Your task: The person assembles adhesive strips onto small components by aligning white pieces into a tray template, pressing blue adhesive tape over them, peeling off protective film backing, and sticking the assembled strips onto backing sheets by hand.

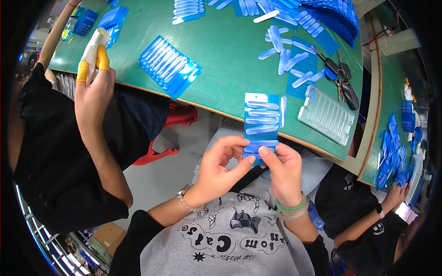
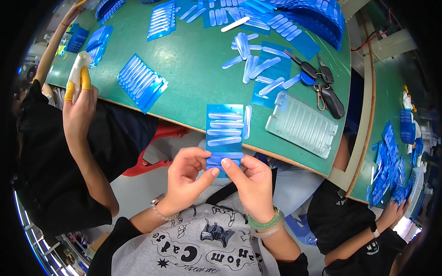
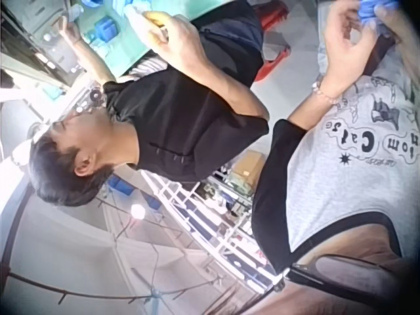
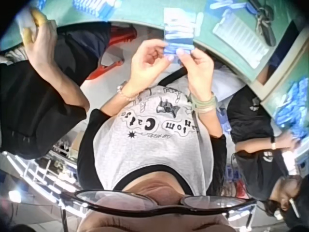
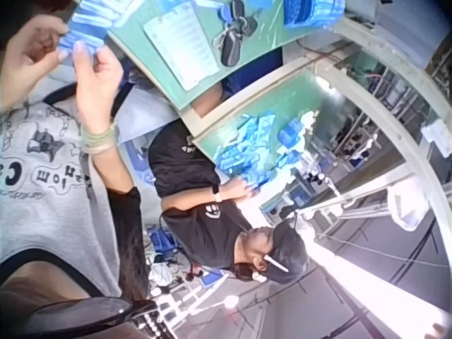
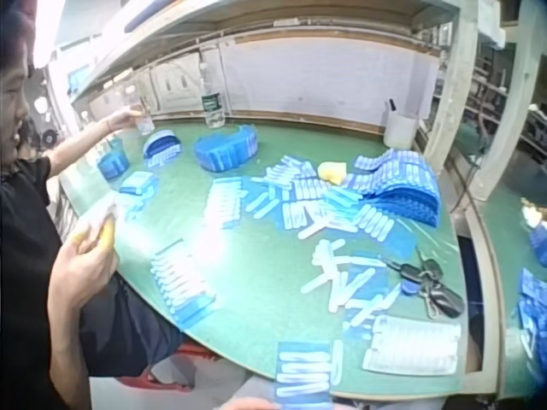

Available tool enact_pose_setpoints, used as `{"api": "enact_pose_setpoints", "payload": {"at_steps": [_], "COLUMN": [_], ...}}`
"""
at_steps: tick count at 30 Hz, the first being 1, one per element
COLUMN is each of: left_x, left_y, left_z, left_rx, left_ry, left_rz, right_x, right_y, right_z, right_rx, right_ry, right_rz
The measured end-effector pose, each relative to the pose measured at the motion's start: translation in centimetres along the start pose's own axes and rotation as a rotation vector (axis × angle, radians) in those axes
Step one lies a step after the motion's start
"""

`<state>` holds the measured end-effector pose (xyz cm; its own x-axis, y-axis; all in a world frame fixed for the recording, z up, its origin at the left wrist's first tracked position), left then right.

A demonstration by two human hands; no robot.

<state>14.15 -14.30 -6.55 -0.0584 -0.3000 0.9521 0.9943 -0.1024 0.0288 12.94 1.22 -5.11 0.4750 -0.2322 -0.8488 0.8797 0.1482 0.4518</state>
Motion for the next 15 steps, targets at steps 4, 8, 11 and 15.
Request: {"api": "enact_pose_setpoints", "payload": {"at_steps": [4,8,11,15], "left_x": [0.53,0.62,0.42,0.41], "left_y": [-0.01,-0.04,0.18,0.11], "left_z": [0.40,0.41,0.18,0.03], "left_rx": [0.050,0.056,0.056,0.038], "left_ry": [0.012,0.022,-0.009,-0.019], "left_rz": [-0.040,-0.033,-0.050,-0.012], "right_x": [-0.08,-0.12,-0.09,-0.33], "right_y": [-0.10,-0.18,-0.18,-0.22], "right_z": [-0.01,-0.08,-0.28,0.31], "right_rx": [-0.008,-0.020,-0.035,0.008], "right_ry": [0.013,0.003,0.029,0.014], "right_rz": [-0.005,0.005,0.006,0.001]}}
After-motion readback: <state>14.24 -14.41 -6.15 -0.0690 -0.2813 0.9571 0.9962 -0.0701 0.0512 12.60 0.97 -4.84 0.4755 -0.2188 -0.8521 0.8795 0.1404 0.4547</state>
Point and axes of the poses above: each hand's wrist, its own y-axis away from the middle knuckle, its own z-axis out of the palm, x = y × z, the point moved 2 cm from there along -y, towards the middle knuckle, and after that the axes turned 9 degrees about y, right-handed, at the moved point
